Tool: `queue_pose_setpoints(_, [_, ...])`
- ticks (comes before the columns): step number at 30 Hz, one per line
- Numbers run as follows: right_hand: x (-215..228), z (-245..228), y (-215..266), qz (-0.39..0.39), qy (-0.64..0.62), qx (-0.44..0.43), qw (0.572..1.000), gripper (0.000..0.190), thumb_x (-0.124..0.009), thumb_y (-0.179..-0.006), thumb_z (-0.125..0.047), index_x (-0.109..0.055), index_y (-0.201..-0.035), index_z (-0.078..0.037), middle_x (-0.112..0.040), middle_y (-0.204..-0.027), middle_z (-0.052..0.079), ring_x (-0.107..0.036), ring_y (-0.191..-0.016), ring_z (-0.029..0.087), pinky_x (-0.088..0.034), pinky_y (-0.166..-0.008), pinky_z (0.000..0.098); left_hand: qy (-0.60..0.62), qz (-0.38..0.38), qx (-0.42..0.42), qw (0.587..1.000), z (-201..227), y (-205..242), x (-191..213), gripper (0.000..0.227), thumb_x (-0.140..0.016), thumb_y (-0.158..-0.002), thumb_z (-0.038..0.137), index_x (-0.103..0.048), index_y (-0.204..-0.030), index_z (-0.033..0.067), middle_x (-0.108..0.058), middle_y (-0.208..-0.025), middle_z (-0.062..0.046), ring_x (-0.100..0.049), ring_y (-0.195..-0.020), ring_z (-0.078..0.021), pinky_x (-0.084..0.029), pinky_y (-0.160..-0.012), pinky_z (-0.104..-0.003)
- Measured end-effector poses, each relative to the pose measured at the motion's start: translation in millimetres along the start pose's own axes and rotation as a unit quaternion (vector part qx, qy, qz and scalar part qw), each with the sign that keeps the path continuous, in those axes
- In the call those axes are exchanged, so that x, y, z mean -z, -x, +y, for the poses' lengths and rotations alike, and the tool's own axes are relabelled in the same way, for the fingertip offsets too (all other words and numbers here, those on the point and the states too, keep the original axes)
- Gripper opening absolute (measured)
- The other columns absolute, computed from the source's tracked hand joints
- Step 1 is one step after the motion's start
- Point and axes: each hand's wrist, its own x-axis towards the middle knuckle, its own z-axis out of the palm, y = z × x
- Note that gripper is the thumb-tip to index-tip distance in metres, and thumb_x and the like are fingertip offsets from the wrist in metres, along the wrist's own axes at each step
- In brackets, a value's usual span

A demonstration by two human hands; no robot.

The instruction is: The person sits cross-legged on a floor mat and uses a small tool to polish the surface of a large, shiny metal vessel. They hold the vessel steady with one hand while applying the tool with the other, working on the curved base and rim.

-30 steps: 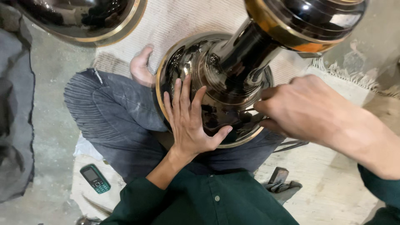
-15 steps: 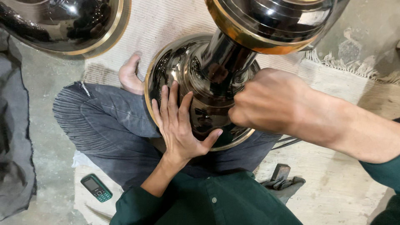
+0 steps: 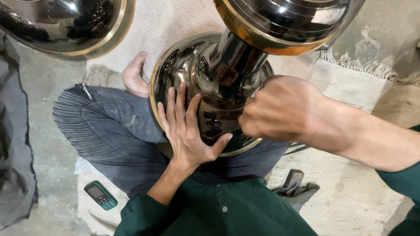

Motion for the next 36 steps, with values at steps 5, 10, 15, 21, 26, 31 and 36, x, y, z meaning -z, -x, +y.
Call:
queue_pose_setpoints(5, [-5.6, -1.6, -5.5, 0.048, 0.025, 0.005, 0.999, 0.026, -0.055, -0.104, -0.020, -0.067, -0.087, -0.005, -0.069, -0.073, 0.011, -0.070, -0.062, 0.021, -0.058, -0.047, 0.0304, 0.003, -0.002, 0.005, 1.000, 4.8, -1.8, 4.6, 0.102, -0.068, -0.082, 0.071, -0.042, -0.152, 0.0010, -0.032, -0.165, -0.028, -0.022, -0.158, -0.0453, -0.008, -0.127, -0.065])
queue_pose_setpoints(10, [-15.5, -6.1, 7.0, 0.064, -0.037, -0.048, 0.996, 0.022, -0.054, -0.104, -0.018, -0.065, -0.089, -0.007, -0.069, -0.074, 0.009, -0.068, -0.059, 0.019, -0.054, -0.046, 0.0319, 0.050, -0.010, 0.004, 0.999, 4.7, -21.4, 12.0, 0.100, -0.066, -0.088, 0.065, -0.035, -0.158, 0.0002, -0.034, -0.169, -0.024, -0.027, -0.163, -0.0419, -0.015, -0.134, -0.061])
queue_pose_setpoints(15, [-39.0, -12.3, 49.2, 0.140, -0.175, -0.183, 0.957, 0.040, -0.070, -0.083, -0.018, -0.070, -0.122, -0.026, -0.070, -0.086, 0.000, -0.069, -0.060, 0.017, -0.052, -0.047, 0.0334, 0.232, -0.017, -0.050, 0.971, 13.3, -91.2, -4.3, 0.101, -0.073, -0.094, 0.060, -0.028, -0.155, -0.0059, -0.049, -0.150, -0.025, -0.056, -0.141, -0.0378, -0.048, -0.123, -0.045])
queue_pose_setpoints(21, [-79.4, -38.5, 65.7, 0.108, -0.359, -0.314, 0.872, 0.041, -0.074, -0.085, -0.037, -0.072, -0.125, -0.032, -0.076, -0.095, -0.007, -0.066, -0.056, 0.017, -0.053, -0.051, 0.0347, 0.352, 0.052, -0.170, 0.919, 31.6, -181.0, -34.6, 0.068, -0.088, -0.080, 0.051, -0.060, -0.119, 0.0015, -0.076, -0.109, -0.012, -0.081, -0.094, -0.0216, -0.063, -0.086, -0.035])
queue_pose_setpoints(26, [-104.1, -57.1, 73.4, 0.243, -0.447, -0.285, 0.812, 0.047, -0.084, -0.070, -0.041, -0.079, -0.112, -0.022, -0.079, -0.082, 0.002, -0.069, -0.056, 0.030, -0.054, -0.054, 0.0406, 0.304, 0.032, -0.230, 0.924, 12.3, -196.6, -37.6, 0.060, -0.097, -0.075, 0.041, -0.070, -0.112, 0.0034, -0.078, -0.104, -0.005, -0.081, -0.090, -0.0177, -0.062, -0.084, -0.033])
queue_pose_setpoints(31, [-104.4, -61.5, 65.4, 0.288, -0.478, -0.264, 0.787, 0.028, -0.077, -0.079, -0.038, -0.082, -0.098, -0.017, -0.079, -0.078, 0.004, -0.070, -0.056, 0.028, -0.054, -0.053, 0.0386, 0.437, -0.171, -0.267, 0.842, -5.9, -222.6, -44.7, 0.057, -0.101, -0.078, 0.033, -0.072, -0.121, 0.0068, -0.077, -0.118, -0.006, -0.074, -0.113, -0.0217, -0.057, -0.107, -0.041])
queue_pose_setpoints(36, [-86.2, -59.8, 52.7, 0.360, -0.445, -0.284, 0.769, 0.021, -0.075, -0.084, -0.028, -0.077, -0.090, -0.008, -0.072, -0.068, 0.012, -0.066, -0.057, 0.035, -0.050, -0.051, 0.0442, 0.415, -0.160, -0.219, 0.868, -2.7, -211.3, -41.5, 0.065, -0.099, -0.081, 0.035, -0.066, -0.129, 0.0065, -0.075, -0.124, -0.009, -0.073, -0.119, -0.0242, -0.056, -0.111, -0.040])
